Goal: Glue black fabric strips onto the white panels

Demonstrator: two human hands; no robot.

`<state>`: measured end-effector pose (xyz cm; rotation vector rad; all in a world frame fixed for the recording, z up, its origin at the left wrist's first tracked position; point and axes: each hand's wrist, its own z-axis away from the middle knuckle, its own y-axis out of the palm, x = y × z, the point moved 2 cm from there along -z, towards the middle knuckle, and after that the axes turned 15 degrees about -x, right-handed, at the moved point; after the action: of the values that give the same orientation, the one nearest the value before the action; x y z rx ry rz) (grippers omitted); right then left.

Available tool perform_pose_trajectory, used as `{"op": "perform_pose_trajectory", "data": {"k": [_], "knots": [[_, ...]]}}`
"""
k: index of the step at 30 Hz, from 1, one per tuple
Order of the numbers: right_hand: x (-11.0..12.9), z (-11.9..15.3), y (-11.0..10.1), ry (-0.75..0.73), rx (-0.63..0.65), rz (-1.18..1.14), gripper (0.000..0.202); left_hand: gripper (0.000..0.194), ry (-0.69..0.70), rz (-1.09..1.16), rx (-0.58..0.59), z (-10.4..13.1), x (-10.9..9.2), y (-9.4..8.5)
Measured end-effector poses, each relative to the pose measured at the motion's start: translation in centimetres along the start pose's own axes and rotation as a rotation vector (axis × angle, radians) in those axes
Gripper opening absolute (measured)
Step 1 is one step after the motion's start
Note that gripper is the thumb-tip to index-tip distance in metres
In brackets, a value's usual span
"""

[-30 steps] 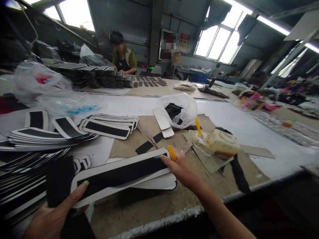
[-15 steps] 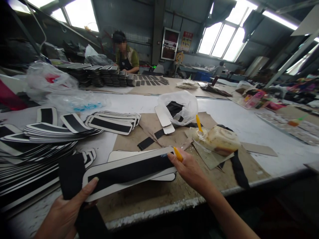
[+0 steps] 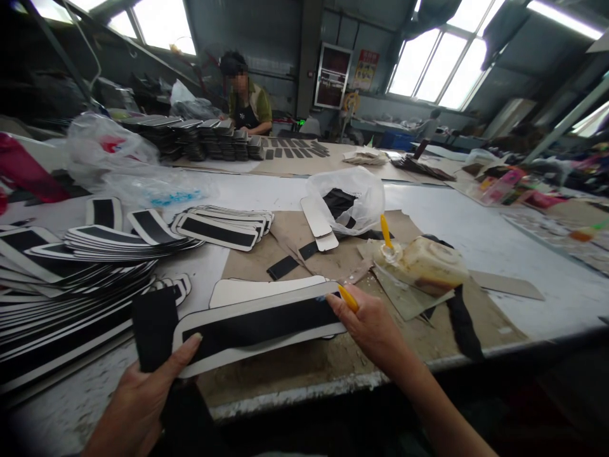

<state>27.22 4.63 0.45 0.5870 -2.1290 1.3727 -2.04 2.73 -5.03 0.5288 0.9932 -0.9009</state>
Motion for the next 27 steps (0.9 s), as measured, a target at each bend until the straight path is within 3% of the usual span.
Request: {"op": "perform_pose_trajectory", "data": {"k": [5,10,12,15,21,25,27], "knots": [[-2.0,0.4,0.4,0.352,0.222,-0.333,0.039,0.032,-0.19,0.135,0.103,0.7,-0.3,0.3],[-2.9,1.0,1.3,0.631,0.274,-0.661,0.036,0.028,-0.351,0.194,0.091,1.0,0.1,0.6],[-2.9,1.1,1.5,0.69,0.274,-0.703,0.035,0.029,-0.345,0.199,0.097,1.0,0.3,0.7],[-3.0,1.2,1.5,0.661,0.26,-0.64,0.037,0.03,-0.234,0.181,0.099,1.0,0.3,0.8],[-3.8,1.6,1.2,0.536,0.211,-0.363,0.039,0.039,-0.12,0.195,0.235,0.8,0.7,0.3],[-4.1,1.7,1.1,0.483,0.201,-0.247,0.041,0.027,-0.04,0.135,0.128,0.5,1.3,-0.1],[-3.9,1.8,1.1,0.398,0.201,-0.152,0.042,0.031,-0.047,0.135,0.093,0.5,1.5,-0.1]]}}
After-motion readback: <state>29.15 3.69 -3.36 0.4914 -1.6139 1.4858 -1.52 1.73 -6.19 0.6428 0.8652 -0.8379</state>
